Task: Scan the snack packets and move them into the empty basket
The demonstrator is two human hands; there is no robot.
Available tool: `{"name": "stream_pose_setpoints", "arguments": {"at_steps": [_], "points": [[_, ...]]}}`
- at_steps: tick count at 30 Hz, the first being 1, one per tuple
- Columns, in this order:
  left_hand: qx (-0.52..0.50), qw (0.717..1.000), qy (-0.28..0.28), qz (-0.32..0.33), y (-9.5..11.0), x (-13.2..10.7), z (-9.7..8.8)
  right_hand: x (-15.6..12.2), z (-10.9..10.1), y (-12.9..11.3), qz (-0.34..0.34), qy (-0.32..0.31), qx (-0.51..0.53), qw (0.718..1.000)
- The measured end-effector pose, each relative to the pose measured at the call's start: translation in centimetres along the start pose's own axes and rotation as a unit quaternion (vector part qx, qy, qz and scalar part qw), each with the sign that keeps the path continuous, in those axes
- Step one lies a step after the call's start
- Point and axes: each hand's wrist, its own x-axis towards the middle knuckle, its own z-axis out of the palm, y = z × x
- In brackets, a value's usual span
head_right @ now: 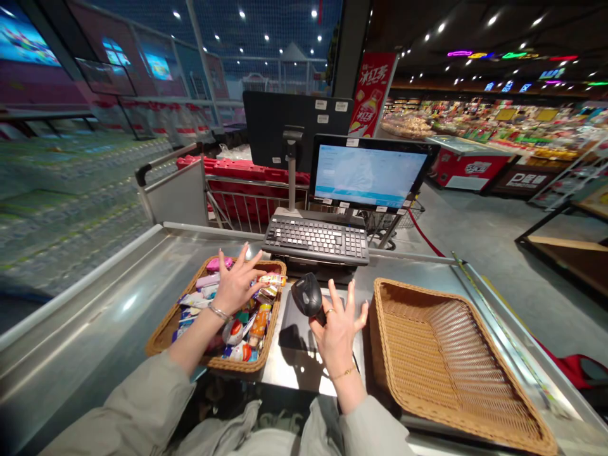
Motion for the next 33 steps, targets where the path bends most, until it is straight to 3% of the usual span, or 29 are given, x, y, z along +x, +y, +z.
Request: {"name": "stream_pose_setpoints", "arguments": {"at_steps": [14,25,33], "points": [[-0.010,0.998,0.034,0.054,1.6,2.3,0.4,-0.5,-2.5,0.1,-0.026,-0.009,-0.004,1.000],[-0.029,0.992,0.045,0.114,1.2,3.9,0.9,-0.9,-3.3,0.2,-0.031,-0.030,0.001,0.999],[-0.016,0.982,0.104,0.159,1.0,4.2,1.1,-0.8,-3.6,0.1,-0.038,-0.025,0.029,0.999]]}}
